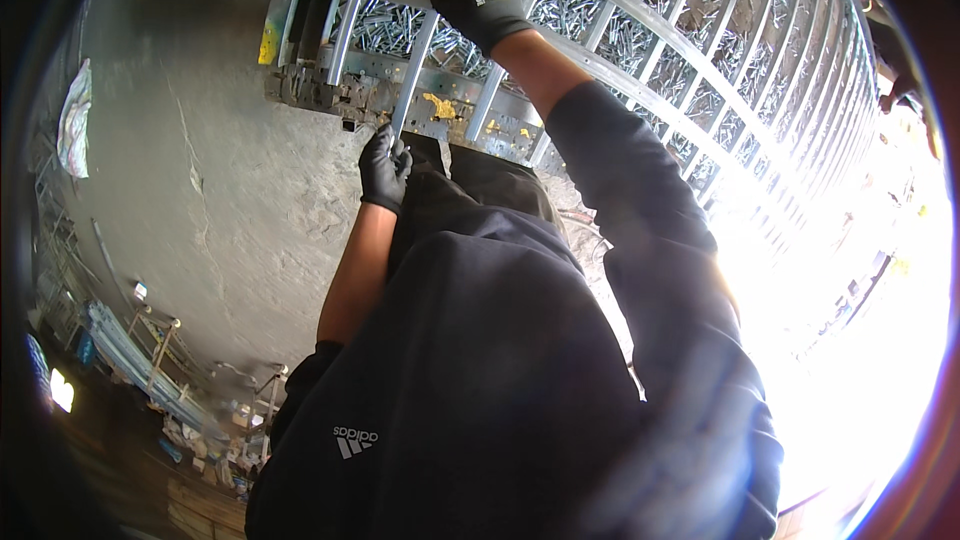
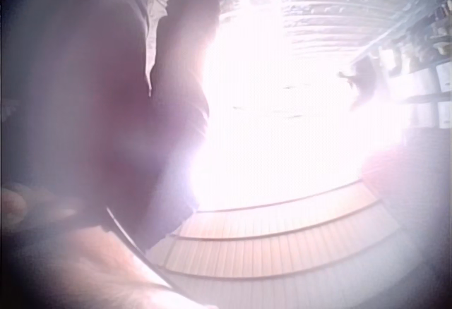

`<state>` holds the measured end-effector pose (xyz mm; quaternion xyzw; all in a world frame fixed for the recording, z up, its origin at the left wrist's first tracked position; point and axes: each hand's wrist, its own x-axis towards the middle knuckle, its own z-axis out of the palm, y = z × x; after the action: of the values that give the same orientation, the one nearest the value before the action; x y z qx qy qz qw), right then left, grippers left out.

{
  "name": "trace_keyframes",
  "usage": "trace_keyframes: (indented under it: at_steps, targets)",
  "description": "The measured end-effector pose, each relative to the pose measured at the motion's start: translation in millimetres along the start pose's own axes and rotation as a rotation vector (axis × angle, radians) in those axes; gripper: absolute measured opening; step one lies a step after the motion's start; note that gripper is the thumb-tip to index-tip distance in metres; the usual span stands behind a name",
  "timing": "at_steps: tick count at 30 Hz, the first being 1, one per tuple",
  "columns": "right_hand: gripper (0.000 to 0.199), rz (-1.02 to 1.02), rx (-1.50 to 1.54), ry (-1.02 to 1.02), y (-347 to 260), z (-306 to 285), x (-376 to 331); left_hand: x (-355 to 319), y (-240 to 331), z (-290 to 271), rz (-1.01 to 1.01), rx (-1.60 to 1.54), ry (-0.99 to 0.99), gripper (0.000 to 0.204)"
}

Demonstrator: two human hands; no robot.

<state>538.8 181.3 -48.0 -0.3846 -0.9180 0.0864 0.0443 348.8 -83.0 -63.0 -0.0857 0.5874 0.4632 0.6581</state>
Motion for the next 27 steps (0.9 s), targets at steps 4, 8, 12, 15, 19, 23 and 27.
trace_keyframes:
  at_steps: [4, 8, 12, 15, 19, 23, 27]
  targets:
    - [0.009, 0.008, 0.070, 0.034, 0.4, -2.3, -0.6, 17.3, 2.9, 22.6, 0.055, 0.006, -0.005, 0.018]
    - [0.010, -0.031, 0.056, 0.062, -0.7, -0.6, -2.3, 22.6, 4.5, 33.4, 0.043, -0.003, 0.070, 0.019]
    - [0.013, 0.039, 0.148, 0.072, 0.7, 1.5, -2.1, 28.6, 7.2, 42.6, 0.090, 0.002, 0.044, 0.017]
    - [0.015, 0.079, 0.093, 0.048, -1.2, -0.8, -1.2, 33.6, 9.5, 49.2, 0.033, -0.016, 0.067, 0.019]
    - [0.014, 0.139, 0.061, -0.059, -12.5, -8.0, -2.0, 39.2, 11.5, 53.9, -0.002, 0.027, 0.086, 0.019]
    - [0.012, 0.213, 0.033, -0.108, -20.6, -14.0, 5.1, 35.9, 16.4, 55.6, 0.072, 0.083, 0.057, 0.019]
    - [0.028, 0.451, 0.418, -0.143, -15.5, -23.6, 5.7, 10.5, 32.7, 55.8, 0.301, 0.261, 0.018, 0.021]
